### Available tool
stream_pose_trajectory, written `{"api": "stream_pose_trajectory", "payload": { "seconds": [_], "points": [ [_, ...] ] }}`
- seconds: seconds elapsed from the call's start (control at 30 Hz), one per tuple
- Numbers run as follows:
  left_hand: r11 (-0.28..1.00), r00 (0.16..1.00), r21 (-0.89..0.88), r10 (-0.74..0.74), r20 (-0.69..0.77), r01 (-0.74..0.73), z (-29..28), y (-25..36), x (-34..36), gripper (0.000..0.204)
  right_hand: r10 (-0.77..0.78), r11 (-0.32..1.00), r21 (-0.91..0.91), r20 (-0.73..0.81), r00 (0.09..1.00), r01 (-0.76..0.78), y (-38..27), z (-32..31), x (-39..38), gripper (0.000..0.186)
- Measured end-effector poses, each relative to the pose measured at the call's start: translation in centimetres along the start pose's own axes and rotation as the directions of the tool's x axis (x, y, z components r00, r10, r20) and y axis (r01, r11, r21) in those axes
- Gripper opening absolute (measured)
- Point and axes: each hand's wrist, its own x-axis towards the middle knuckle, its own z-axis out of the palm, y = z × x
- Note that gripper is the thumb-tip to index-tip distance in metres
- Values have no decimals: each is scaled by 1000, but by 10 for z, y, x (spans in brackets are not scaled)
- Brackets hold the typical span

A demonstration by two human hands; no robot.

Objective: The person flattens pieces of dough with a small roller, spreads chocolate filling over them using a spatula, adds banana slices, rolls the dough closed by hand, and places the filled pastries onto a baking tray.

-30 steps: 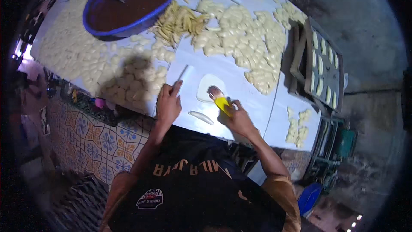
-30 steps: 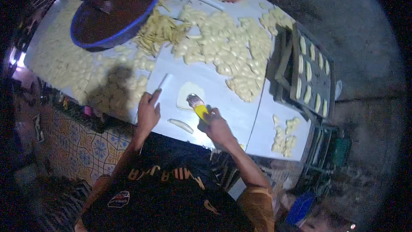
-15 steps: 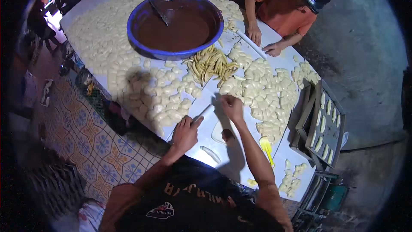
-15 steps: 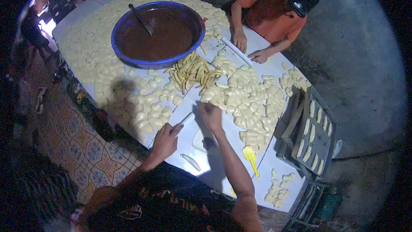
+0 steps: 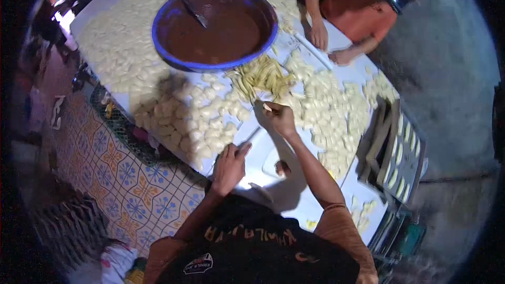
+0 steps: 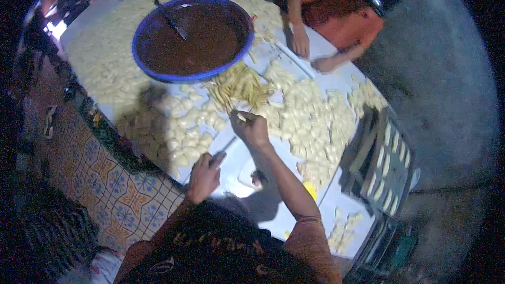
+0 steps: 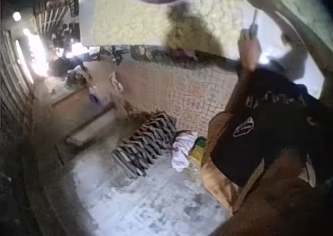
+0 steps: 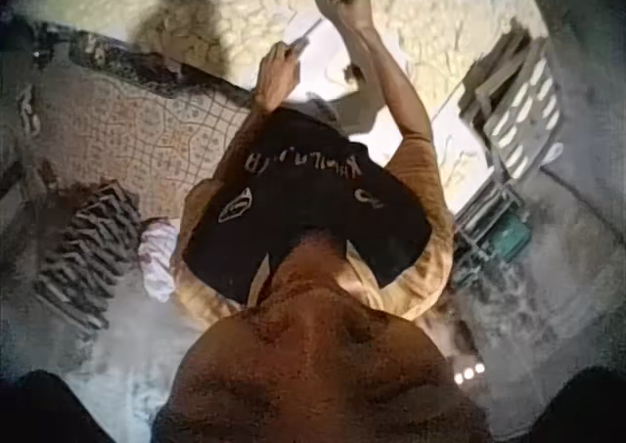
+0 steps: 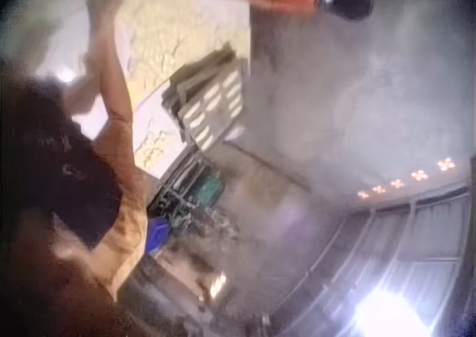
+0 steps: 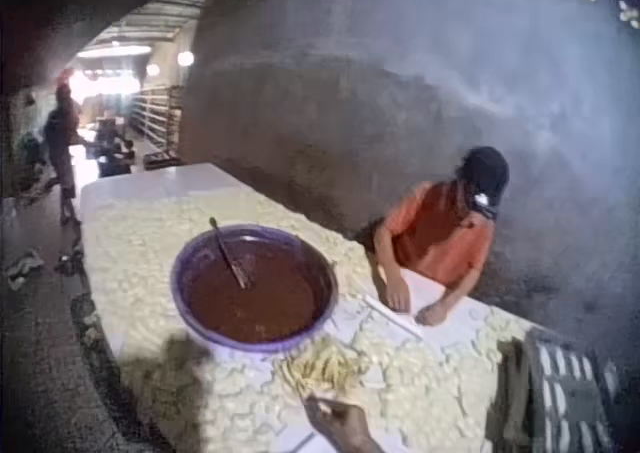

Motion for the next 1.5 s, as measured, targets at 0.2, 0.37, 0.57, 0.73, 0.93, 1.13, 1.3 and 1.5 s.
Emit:
{"api": "stream_pose_trajectory", "payload": {
  "seconds": [0.2,0.37,0.57,0.73,0.93,1.13,1.3,1.5],
  "points": [
    [956,933,97,291,-211,-276,-9,31,26,56,-186,952,-237,61,981,195,14,-67,-124,32],
    [895,909,-176,417,3,-410,45,37,63,33,-440,738,-595,-69,895,317,34,-50,-163,28],
    [869,892,-214,450,-37,-446,66,36,65,17,-347,808,-528,-67,936,262,53,-51,-174,20],
    [887,900,-203,432,52,-414,57,34,54,16,-316,817,-500,27,948,286,43,-50,-185,20],
    [852,858,-235,501,110,-467,33,37,29,27,-393,830,-479,-138,909,286,26,-40,-226,22],
    [821,837,-200,547,10,-534,56,38,38,11,-453,840,-419,-193,871,344,59,-15,-219,22],
    [878,893,-172,449,-25,-446,67,50,56,15,-227,947,-294,-318,920,131,61,-25,-188,22],
    [839,838,-79,543,59,-538,45,61,45,36,-319,877,-423,-153,935,230,51,-36,-208,36]
  ]
}}
